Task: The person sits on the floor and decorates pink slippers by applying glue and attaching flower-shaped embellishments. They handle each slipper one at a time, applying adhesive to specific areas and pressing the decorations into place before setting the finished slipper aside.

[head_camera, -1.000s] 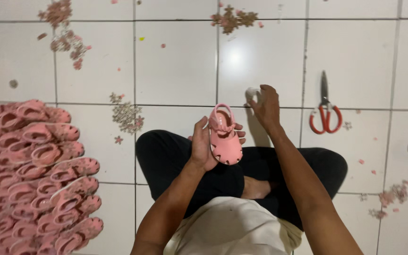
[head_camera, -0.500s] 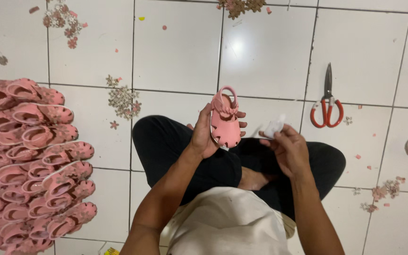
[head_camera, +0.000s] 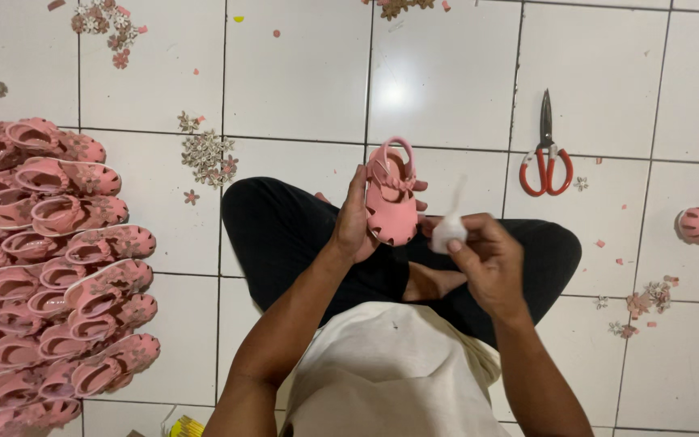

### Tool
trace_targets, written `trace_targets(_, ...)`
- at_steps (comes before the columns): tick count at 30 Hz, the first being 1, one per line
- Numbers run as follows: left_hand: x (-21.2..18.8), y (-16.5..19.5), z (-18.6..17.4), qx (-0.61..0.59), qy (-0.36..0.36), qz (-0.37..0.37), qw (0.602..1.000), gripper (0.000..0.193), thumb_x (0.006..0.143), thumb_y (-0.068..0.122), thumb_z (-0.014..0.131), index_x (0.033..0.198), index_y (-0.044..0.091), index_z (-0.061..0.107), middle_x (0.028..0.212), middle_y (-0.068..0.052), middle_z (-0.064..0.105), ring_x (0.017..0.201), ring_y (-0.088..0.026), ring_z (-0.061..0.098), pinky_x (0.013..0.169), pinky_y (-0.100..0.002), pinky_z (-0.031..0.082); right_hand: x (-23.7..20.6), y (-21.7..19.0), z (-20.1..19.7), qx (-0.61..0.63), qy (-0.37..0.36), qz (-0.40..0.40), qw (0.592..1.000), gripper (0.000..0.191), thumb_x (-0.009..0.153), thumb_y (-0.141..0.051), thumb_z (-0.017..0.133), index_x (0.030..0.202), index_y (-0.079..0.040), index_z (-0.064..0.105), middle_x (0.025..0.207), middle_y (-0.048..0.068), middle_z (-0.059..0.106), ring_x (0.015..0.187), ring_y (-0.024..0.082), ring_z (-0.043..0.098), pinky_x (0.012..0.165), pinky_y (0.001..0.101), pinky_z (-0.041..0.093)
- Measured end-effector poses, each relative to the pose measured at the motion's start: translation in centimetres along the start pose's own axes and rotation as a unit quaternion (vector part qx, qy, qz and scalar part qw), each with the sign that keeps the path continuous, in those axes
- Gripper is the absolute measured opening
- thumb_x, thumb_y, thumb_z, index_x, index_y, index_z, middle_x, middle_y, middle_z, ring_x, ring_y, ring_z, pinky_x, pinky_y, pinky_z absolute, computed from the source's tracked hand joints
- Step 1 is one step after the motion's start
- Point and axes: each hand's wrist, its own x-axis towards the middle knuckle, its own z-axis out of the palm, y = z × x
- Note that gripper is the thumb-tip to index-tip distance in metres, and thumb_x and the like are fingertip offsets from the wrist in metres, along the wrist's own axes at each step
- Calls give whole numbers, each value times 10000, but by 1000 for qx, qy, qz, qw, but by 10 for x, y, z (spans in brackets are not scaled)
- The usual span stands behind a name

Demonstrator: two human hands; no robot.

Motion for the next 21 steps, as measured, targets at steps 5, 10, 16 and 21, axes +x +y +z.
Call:
trace_targets(5,6,4,-18,-17,29,-3,999,766,1090,633,248,1490,0,408,1318,-191,592,1173,-293,641,1003,-434,559,-18,-27,-8,-89,84,-23,992,213,1025,25,623,1237,45,622,1096,113,725,967,186,728,879,304,625)
trace_targets(10,10,-1,-22,3,85,29,996,687,1086,550,291,1549,48,353,1476,-119,522,1331,-221,532,1132,-369,455,-25,-51,2,-330,103,-136,928,205,970,54,726,1170,45,682,1132,148,692,932,179,670,762,257,545)
trace_targets(16,14,-7,-21,-26,83,32,996,664,1111,520,299,1548,25,376,1470,-136,524,1316,-223,541,1140,-385,449,-16,-60,13,-467,72,-217,854,213,916,36,795,1105,19,700,1059,141,723,921,207,712,717,268,580)
trace_targets(21,14,-8,-23,-29,86,25,996,665,1110,523,301,1539,22,390,1465,-137,537,1310,-217,548,1133,-374,454,-13,-58,16,-515,64,-218,827,223,915,23,813,1108,8,702,1062,125,730,921,221,712,725,281,584)
